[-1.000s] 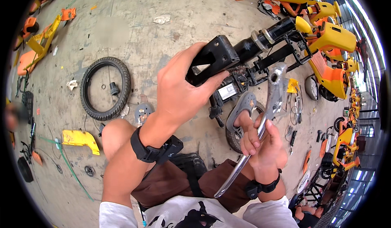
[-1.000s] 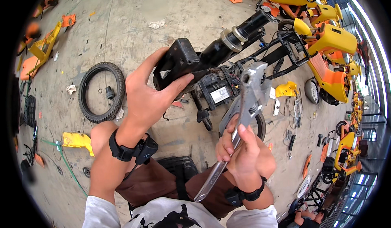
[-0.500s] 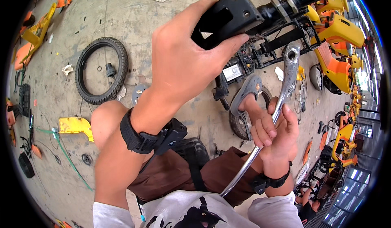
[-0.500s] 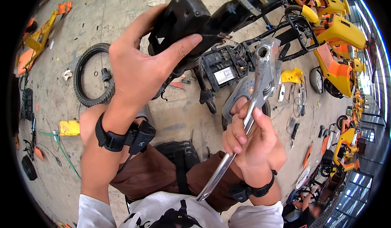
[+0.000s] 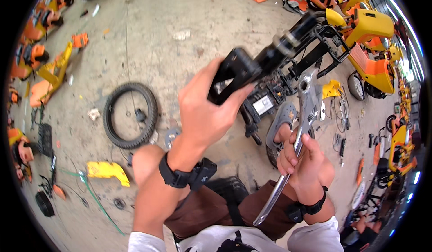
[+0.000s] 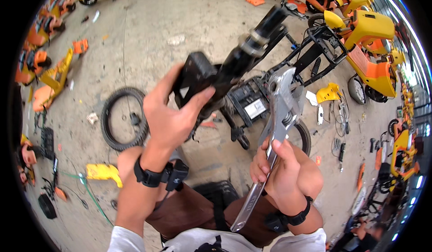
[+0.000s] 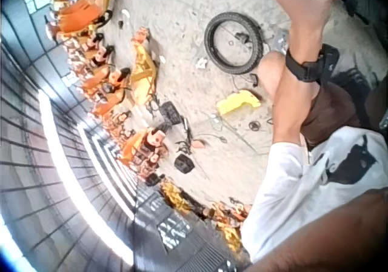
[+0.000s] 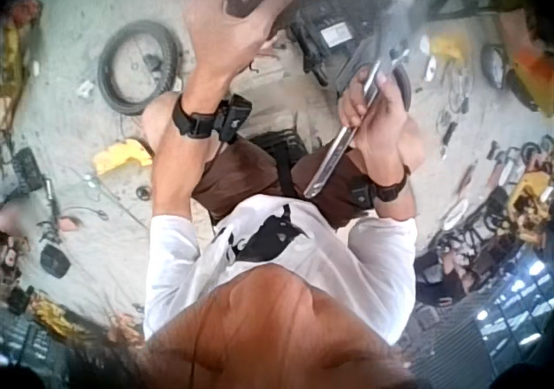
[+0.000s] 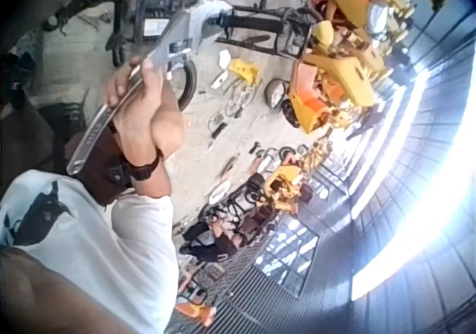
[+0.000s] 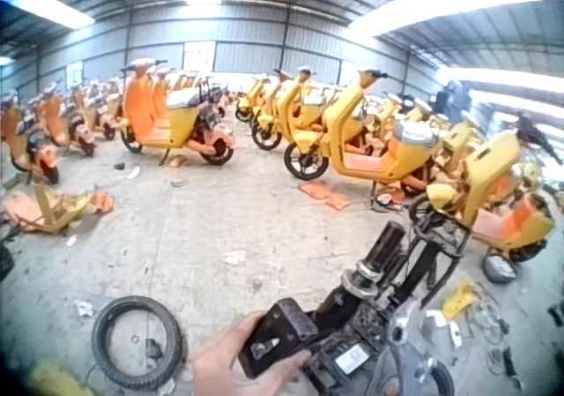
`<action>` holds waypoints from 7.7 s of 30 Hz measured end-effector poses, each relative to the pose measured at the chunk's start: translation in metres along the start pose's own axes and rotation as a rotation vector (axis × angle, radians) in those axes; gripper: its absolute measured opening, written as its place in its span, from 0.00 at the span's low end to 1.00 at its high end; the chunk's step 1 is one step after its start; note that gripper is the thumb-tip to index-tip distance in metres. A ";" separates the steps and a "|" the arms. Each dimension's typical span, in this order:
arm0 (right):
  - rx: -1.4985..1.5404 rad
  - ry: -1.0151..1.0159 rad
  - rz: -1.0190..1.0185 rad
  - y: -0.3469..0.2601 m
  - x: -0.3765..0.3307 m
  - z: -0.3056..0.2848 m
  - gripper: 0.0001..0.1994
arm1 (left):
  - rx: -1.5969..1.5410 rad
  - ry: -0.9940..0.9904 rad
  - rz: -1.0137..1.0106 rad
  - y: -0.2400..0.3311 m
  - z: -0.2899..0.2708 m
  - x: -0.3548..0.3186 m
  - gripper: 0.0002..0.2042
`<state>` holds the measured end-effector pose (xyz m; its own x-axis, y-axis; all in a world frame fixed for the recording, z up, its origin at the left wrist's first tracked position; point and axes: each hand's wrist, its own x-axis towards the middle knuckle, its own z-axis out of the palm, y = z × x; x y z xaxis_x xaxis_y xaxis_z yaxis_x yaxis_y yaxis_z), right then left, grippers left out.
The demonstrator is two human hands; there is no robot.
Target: The person assembles a motorcycle front fork and triple clamp by hand and using an adjustable wrench and pliers while sitting on a warehouse floor.
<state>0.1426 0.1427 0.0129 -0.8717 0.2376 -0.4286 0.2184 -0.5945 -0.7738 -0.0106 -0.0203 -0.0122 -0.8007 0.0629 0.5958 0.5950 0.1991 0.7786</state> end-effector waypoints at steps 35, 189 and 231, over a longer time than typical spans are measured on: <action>-0.970 1.270 0.417 0.226 -0.152 -0.455 0.20 | 0.213 -0.020 -0.004 -0.016 0.008 -0.013 0.22; -1.547 0.578 0.451 0.135 -0.042 -0.548 0.18 | 0.512 0.060 -0.057 -0.053 -0.038 -0.007 0.28; 0.068 0.790 0.404 0.133 -0.055 -0.518 0.16 | 0.249 0.046 -0.218 -0.028 -0.011 -0.012 0.26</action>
<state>0.4474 0.4484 -0.3082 -0.1710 0.4459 -0.8786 0.3954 -0.7857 -0.4757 -0.0165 -0.0374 -0.0391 -0.8997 -0.0508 0.4334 0.3704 0.4365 0.8199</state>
